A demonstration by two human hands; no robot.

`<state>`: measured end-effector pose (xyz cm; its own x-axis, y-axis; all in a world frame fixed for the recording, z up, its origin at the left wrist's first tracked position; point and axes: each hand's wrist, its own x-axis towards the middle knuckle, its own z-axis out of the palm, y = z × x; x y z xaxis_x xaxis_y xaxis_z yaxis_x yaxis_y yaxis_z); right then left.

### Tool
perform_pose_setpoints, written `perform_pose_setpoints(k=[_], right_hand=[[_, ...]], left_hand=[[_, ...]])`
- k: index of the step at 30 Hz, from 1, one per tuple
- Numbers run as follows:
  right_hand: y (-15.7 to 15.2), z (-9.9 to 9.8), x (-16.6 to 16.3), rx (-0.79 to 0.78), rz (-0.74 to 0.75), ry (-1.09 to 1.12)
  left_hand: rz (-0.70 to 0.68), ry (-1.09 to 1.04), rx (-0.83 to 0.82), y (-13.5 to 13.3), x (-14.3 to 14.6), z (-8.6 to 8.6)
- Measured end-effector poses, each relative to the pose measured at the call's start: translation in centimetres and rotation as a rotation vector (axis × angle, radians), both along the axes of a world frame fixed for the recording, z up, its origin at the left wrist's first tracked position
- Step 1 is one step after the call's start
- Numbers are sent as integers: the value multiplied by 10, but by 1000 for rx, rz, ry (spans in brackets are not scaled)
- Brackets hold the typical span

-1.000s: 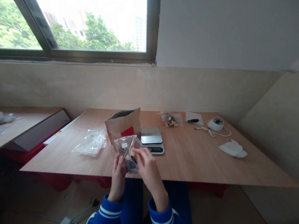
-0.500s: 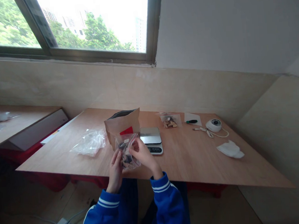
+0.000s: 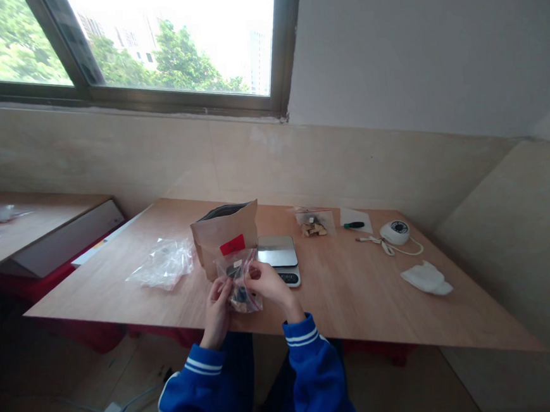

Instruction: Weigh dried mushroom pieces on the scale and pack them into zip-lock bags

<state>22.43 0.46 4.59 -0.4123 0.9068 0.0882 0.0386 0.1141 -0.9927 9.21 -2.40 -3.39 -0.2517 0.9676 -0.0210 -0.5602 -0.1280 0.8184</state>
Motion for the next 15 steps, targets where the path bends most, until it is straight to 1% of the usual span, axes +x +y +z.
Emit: perform_pose_setpoints(k=[5, 10, 15], right_hand=[[4, -4, 3, -67, -82, 74], [-1, -4, 14, -128, -184, 121], [-8, 1, 27, -212, -176, 148]], left_hand=[[-44, -31, -31, -2, -1, 3], [-89, -79, -72, -1, -1, 6], [-51, -161, -158, -2, -3, 5]])
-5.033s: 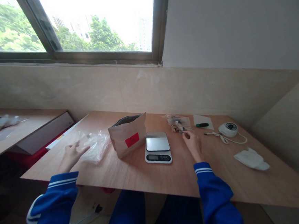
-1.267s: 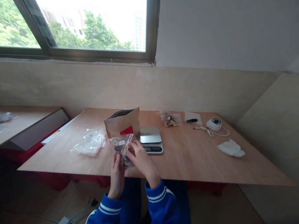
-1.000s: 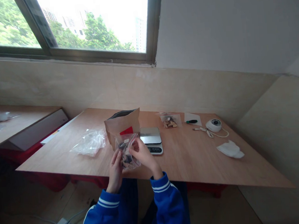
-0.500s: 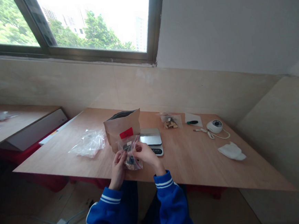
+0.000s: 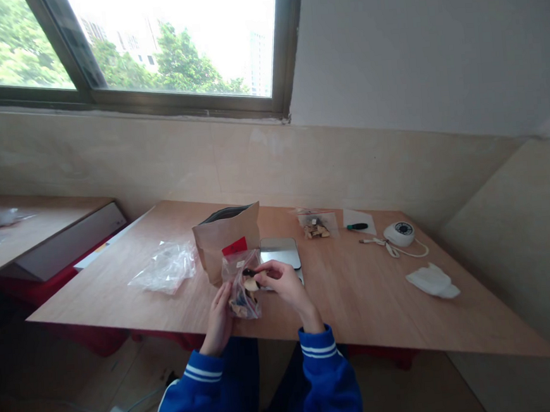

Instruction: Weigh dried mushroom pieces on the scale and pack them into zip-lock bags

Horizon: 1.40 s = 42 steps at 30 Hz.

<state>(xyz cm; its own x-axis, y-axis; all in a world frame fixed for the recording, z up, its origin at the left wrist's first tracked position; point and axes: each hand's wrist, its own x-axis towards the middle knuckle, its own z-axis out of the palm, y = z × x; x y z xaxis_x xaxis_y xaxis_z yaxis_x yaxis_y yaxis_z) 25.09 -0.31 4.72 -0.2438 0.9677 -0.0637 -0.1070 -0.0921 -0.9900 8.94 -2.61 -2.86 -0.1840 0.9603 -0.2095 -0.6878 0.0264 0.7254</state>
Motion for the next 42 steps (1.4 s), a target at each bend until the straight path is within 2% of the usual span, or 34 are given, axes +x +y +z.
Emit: perform_pose_setpoints(k=[7, 15, 18, 22, 25, 28, 31, 36, 39, 42], right_hand=[[0, 8, 13, 125, -76, 10], [11, 7, -2, 261, -326, 155], [26, 27, -11, 370, -403, 188], [57, 70, -26, 559, -446, 144], [76, 94, -39, 654, -408, 82], [85, 104, -48, 735, -344, -20], [88, 107, -51, 794, -345, -92], [90, 112, -49, 795, -304, -147], [92, 107, -49, 813, -221, -227], [98, 101, -48, 831, -76, -307]], left_hand=[[-100, -72, 2, -1, -1, 5], [-298, -141, 9, -1, -7, 4], [-307, -151, -8, -2, -9, 3], [-309, -165, -27, -1, -10, 3], [-311, -159, -31, -1, -10, 3], [-321, -151, -24, -1, -10, 2], [-318, -153, -26, -1, -11, 2], [-305, -172, -65, -1, -12, 3], [-308, -175, -59, -1, -12, 3], [-325, -179, -59, -1, -12, 3]])
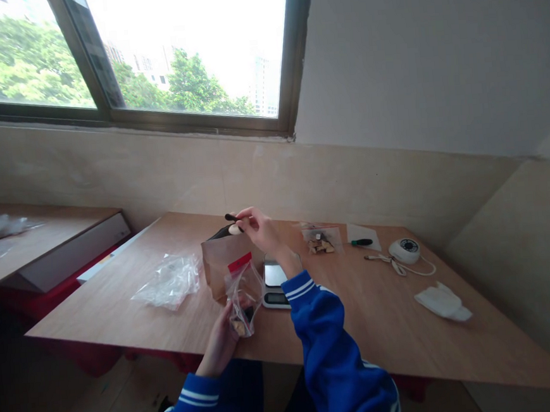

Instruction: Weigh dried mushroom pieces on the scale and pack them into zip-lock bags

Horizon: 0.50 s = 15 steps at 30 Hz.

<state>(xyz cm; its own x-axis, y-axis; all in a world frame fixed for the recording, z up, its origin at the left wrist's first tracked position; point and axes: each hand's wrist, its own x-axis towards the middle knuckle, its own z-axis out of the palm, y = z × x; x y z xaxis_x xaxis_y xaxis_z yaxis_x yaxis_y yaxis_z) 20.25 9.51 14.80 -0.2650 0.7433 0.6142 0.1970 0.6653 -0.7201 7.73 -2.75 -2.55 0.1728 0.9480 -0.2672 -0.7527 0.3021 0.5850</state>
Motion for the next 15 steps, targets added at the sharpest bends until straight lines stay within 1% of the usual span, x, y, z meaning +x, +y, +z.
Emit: perform_pose_setpoints(k=[3, 6, 8, 11, 15], right_hand=[[7, 3, 3, -28, 130, -105], [11, 13, 6, -77, 267, -164], [11, 18, 7, -71, 306, -218], [7, 22, 8, -12, 263, -341], [-2, 19, 6, 5, 141, -487]], left_hand=[[12, 2, 12, -1, 0, -1], [27, -3, 15, -1, -1, -2], [21, -13, 16, -1, -1, -2], [14, -10, 18, -2, 0, 0], [14, 7, 15, -2, 0, 2]])
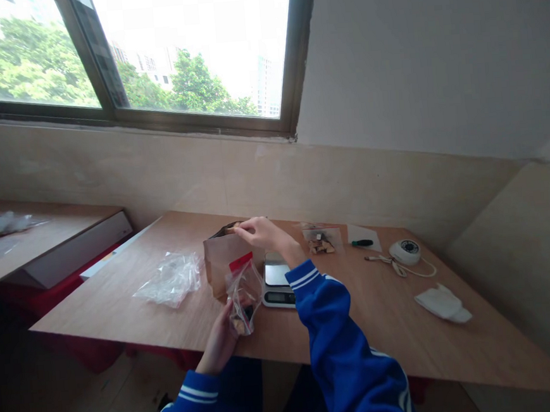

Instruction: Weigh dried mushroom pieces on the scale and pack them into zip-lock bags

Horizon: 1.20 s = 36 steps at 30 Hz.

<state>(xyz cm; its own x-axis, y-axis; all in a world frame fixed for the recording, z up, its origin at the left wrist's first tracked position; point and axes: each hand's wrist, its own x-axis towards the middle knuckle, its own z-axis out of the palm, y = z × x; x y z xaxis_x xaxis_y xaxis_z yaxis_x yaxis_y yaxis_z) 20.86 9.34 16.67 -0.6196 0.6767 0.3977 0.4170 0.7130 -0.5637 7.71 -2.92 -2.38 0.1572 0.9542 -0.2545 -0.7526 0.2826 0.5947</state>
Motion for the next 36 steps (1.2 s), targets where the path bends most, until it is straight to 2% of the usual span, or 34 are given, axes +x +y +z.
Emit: perform_pose_setpoints(k=[5, 7, 9, 11, 14, 16, 19, 21, 31, 36], right_hand=[[-9, -2, -3, 210, -129, 76], [-18, 0, 0, 215, -182, 175], [-32, 0, 8, 105, -205, 276], [-49, -6, 19, -89, -150, 308], [-70, -30, 34, -351, -23, 158], [-78, -54, 40, -434, -19, 17], [-85, -84, 40, -470, -43, -44], [-88, -96, 37, -486, -34, 9], [-95, -119, 40, -649, -23, 321], [-94, -124, 35, -649, 19, 340]], left_hand=[[-1, -4, -4, 1, 0, 0], [-11, -14, 9, 1, -1, 1], [-21, -35, 35, 0, -2, 3], [-30, -57, 68, -1, -4, 4], [-32, -68, 131, -3, -5, 4], [-25, -59, 168, -4, -5, 3], [-21, 9, 176, -5, -2, 1], [-9, 60, 176, -4, 0, 0], [111, 90, 144, 2, 2, -7], [117, 94, 158, 1, 3, -9]])
